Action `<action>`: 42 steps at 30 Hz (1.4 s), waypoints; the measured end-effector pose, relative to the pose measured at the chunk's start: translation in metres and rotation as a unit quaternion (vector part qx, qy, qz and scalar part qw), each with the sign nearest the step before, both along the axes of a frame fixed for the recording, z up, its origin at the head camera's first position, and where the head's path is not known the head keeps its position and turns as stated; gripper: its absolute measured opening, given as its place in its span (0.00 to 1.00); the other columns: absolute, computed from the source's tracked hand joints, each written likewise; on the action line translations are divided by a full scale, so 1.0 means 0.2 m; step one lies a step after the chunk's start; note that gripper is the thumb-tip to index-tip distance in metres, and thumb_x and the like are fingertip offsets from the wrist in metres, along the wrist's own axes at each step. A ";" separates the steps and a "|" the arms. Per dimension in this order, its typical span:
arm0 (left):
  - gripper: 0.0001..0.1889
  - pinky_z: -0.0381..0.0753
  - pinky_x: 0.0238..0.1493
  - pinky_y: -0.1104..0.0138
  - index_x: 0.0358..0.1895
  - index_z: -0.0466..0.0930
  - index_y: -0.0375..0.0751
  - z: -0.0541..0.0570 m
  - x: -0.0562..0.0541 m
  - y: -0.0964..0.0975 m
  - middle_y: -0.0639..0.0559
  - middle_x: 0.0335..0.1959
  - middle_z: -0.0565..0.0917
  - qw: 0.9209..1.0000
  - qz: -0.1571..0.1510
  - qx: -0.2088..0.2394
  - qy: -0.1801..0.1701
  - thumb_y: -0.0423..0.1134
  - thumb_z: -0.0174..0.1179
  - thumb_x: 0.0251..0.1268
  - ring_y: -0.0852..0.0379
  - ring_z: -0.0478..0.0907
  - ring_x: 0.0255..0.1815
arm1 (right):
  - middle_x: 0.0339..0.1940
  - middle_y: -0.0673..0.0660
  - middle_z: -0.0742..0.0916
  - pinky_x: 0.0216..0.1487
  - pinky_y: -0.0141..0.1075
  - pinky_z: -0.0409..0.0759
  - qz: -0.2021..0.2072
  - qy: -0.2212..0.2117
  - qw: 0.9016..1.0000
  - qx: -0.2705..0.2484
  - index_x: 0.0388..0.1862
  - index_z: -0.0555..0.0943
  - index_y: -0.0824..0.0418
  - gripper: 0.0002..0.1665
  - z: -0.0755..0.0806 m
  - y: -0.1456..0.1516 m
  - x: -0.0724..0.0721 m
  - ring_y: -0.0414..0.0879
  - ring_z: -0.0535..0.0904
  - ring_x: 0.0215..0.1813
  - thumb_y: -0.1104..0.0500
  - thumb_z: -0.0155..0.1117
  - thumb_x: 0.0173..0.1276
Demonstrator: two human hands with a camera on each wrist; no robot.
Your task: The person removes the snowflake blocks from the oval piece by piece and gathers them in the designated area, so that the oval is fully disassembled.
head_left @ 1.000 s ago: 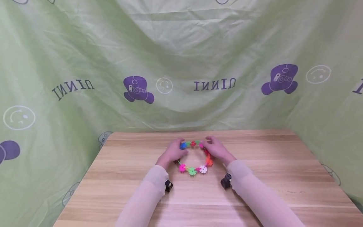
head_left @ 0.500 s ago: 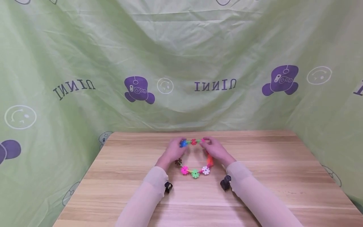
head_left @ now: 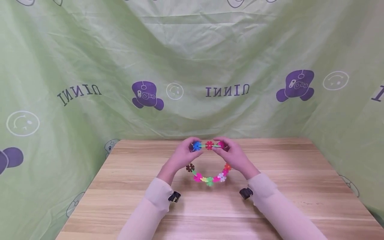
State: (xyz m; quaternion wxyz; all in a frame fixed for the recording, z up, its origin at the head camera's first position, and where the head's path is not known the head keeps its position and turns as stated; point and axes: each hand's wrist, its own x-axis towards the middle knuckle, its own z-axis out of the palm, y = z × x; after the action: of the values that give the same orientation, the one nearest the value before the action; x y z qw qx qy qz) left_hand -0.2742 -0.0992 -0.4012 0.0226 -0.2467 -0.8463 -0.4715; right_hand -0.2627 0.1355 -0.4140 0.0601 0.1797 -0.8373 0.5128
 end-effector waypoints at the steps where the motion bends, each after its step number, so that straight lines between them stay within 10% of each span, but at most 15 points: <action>1: 0.21 0.82 0.35 0.64 0.58 0.77 0.43 0.02 0.02 0.00 0.51 0.34 0.80 1.000 -0.010 0.005 0.004 0.44 0.68 0.63 0.55 0.78 0.33 | 0.35 0.55 0.81 0.30 0.40 0.80 0.007 0.013 1.000 -0.005 0.60 0.79 0.50 0.25 0.02 0.01 0.02 0.51 0.76 0.34 0.46 0.68 0.67; 15: 0.09 0.76 0.24 0.67 0.43 0.84 0.46 0.20 0.14 0.04 0.56 0.27 0.79 0.990 -0.070 0.036 0.115 0.43 0.69 0.62 0.59 0.72 0.22 | 0.37 0.51 0.84 0.23 0.32 0.73 0.073 0.151 0.986 -0.027 0.49 0.84 0.62 0.14 0.29 0.01 0.25 0.43 0.71 0.26 0.70 0.67 0.64; 22: 0.07 0.83 0.34 0.66 0.41 0.87 0.40 0.22 0.16 0.04 0.52 0.39 0.86 0.981 -0.085 0.075 0.158 0.35 0.69 0.61 0.59 0.81 0.35 | 0.36 0.53 0.86 0.21 0.31 0.71 0.070 0.191 0.978 -0.041 0.46 0.84 0.65 0.14 0.31 -0.01 0.28 0.42 0.71 0.24 0.73 0.69 0.60; 42: 0.17 0.84 0.36 0.66 0.55 0.82 0.42 0.26 0.19 0.02 0.51 0.47 0.84 0.986 -0.091 0.046 0.133 0.36 0.68 0.63 0.58 0.80 0.37 | 0.36 0.57 0.85 0.23 0.30 0.72 0.077 0.223 0.970 -0.063 0.45 0.84 0.69 0.15 0.36 0.00 0.28 0.47 0.71 0.24 0.76 0.69 0.58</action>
State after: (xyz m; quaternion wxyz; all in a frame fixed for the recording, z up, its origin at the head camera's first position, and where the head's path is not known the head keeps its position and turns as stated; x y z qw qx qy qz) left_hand -0.2353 -0.0958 -0.3488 0.1035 -0.3822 -0.7870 -0.4731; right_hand -0.2069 0.1350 -0.3422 0.2171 0.3498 -0.7522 0.5146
